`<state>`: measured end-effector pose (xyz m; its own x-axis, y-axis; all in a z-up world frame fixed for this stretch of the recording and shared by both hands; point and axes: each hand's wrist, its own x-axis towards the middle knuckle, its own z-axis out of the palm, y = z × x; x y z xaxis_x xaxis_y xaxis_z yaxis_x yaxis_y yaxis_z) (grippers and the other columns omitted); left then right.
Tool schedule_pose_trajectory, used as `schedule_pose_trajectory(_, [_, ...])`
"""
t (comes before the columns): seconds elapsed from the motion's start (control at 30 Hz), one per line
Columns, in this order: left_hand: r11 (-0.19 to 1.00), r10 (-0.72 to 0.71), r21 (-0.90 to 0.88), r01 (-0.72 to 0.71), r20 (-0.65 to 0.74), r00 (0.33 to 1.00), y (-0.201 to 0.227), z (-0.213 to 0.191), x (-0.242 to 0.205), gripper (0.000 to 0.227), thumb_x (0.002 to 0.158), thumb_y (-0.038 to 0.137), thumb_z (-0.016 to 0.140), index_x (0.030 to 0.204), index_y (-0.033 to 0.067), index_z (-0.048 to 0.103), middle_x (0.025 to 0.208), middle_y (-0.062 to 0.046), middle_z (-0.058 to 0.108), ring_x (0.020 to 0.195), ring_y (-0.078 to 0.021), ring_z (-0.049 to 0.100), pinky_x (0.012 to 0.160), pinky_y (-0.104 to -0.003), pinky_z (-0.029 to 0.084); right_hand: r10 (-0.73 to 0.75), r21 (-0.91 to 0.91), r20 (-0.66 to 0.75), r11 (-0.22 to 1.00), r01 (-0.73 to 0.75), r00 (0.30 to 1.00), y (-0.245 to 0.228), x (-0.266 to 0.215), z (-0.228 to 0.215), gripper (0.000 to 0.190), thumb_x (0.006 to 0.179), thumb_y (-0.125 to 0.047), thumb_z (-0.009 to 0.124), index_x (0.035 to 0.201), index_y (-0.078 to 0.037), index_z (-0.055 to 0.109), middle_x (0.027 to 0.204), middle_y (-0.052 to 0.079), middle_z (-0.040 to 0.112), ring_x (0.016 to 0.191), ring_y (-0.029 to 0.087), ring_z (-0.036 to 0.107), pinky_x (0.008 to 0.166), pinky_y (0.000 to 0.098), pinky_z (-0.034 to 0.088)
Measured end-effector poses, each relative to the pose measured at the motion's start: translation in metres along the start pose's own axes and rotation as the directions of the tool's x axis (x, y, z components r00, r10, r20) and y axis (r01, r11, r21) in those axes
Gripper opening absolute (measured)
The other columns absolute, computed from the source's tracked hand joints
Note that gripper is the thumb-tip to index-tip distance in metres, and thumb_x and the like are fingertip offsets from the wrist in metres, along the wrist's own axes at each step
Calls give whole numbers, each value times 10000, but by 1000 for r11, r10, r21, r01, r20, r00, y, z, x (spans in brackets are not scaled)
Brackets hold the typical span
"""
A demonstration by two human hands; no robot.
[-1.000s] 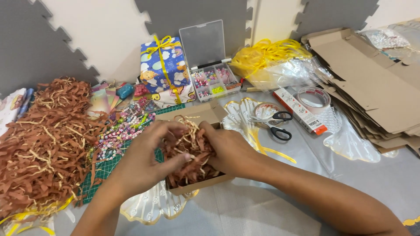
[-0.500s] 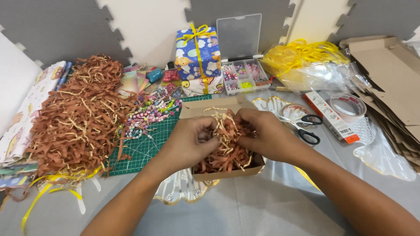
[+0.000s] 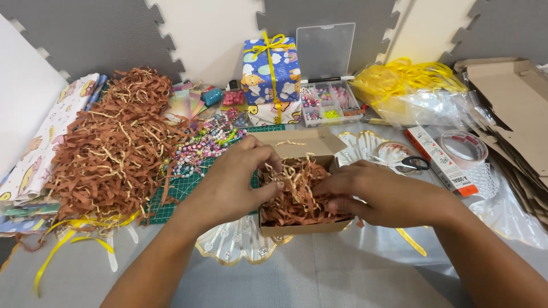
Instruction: Assembling a small cardboard box, filling it with decorative shredded paper, and placing a packaged phone strap inside.
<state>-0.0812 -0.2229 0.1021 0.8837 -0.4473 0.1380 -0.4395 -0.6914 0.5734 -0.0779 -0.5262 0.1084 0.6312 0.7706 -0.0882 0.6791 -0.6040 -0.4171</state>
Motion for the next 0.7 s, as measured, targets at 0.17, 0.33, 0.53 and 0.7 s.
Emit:
schedule_pose_trajectory(0.17, [988, 145, -83, -132, 181, 973, 6, 31, 8, 207, 1034, 171, 747, 1152, 17, 817, 1298, -247, 768, 1196, -502, 772, 952, -583, 644, -51, -204, 53, 977, 61, 997, 13, 4, 34, 197, 1059, -175, 710, 870, -170, 761, 1036, 7, 847, 1197, 329, 753, 1080, 512, 510])
schedule_pose_trajectory(0.33, [951, 85, 242, -193, 398, 914, -34, 78, 10, 223, 1072, 255, 706, 1091, 122, 884, 1120, -140, 849, 1039, -421, 827, 890, -553, 655, 39, -324, 49, 946, -21, 998, 10, 8, 22, 107, 1017, -308, 822, 974, -301, 920, 1065, -55, 815, 1148, 290, 706, 1044, 496, 494])
schedule_pose_trajectory(0.53, [923, 97, 365, -119, 78, 992, -43, 75, 17, 224, 891, 107, 762, 1095, 78, 849, 1069, -135, 767, 980, -402, 769, 758, -508, 648, 211, -3, -371, 974, -228, 904, 21, -3, -3, 175, 1024, -161, 770, 1135, -245, 876, 1334, -7, 809, 1191, 389, 811, 1012, 579, 623])
schedule_pose_trajectory(0.7, [957, 179, 272, -105, -262, 948, -14, 56, 12, 298, 1005, -29, 687, 1290, 54, 661, 1238, -138, 621, 1107, -381, 669, 727, -535, 581, -30, -38, -531, 999, 11, 847, 40, -10, 0, 159, 1097, -124, 729, 1171, -128, 870, 1312, 67, 791, 1228, 260, 793, 1053, 413, 571])
